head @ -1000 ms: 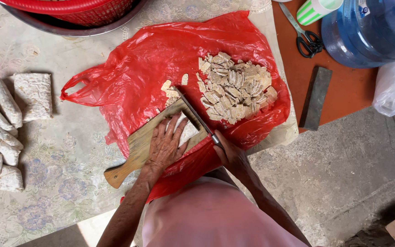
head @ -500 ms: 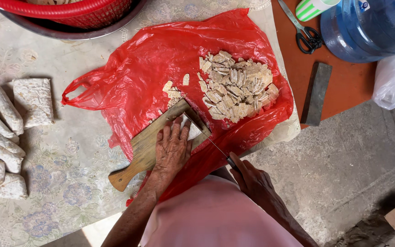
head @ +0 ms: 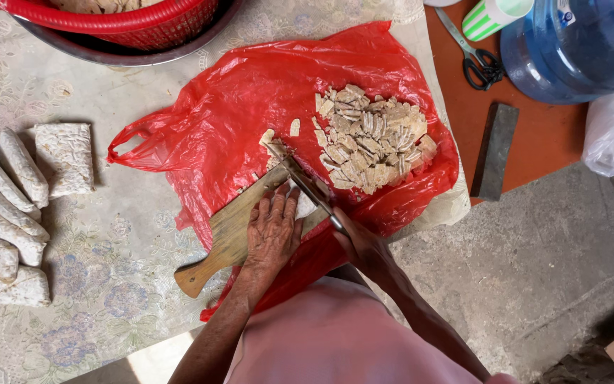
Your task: The person slices rectangular blocks of a white food item into thin strips using a knife on a wooden cutting board. The sliced pieces are collected in a red plastic bag placed on the table.
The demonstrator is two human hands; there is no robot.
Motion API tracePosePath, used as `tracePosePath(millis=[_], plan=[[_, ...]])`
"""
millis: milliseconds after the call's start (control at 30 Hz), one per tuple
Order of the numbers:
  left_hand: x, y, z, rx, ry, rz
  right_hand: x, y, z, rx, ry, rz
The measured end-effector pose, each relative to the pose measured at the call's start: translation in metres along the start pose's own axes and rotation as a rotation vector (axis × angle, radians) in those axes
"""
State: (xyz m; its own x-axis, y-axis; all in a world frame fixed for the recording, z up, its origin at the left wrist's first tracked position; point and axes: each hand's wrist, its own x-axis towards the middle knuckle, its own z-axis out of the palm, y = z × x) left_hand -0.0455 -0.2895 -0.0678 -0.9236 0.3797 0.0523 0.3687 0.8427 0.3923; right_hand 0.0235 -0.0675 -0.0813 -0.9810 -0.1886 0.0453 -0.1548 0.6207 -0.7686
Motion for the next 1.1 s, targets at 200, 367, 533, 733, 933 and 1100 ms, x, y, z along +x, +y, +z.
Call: tracePosePath(millis=[200, 367, 533, 733, 933, 1100], plan=[[-0.026, -0.008, -0.026, 0.012, 0.02, 0.011, -0.063, -0.057, -0.043, -0.132, -0.225, 0.267], [-0.021, -0.027, -0.028, -0.005, 0.045, 0.019, -0.031, -0.052, -0.001, -0.235, -0.225, 0.261], [-0.039, -0.018, -0.027, -0.019, 0.011, -0.004, -0.008, -0.033, 0.039, -0.058, -0.066, 0.08], [-0.056, 0.009, -0.035, -0.003, 0.046, 0.013, -0.076, -0.066, -0.031, -0.068, -0.155, 0.17], [-0.032, -0.001, -0.038, -0.013, 0.025, 0.02, -0.058, -0.072, -0.04, -0.191, -0.249, 0.292], [-0.029, 0.002, -0.034, -0.005, 0.019, 0.028, -0.013, -0.037, 0.013, -0.142, -0.127, 0.141]])
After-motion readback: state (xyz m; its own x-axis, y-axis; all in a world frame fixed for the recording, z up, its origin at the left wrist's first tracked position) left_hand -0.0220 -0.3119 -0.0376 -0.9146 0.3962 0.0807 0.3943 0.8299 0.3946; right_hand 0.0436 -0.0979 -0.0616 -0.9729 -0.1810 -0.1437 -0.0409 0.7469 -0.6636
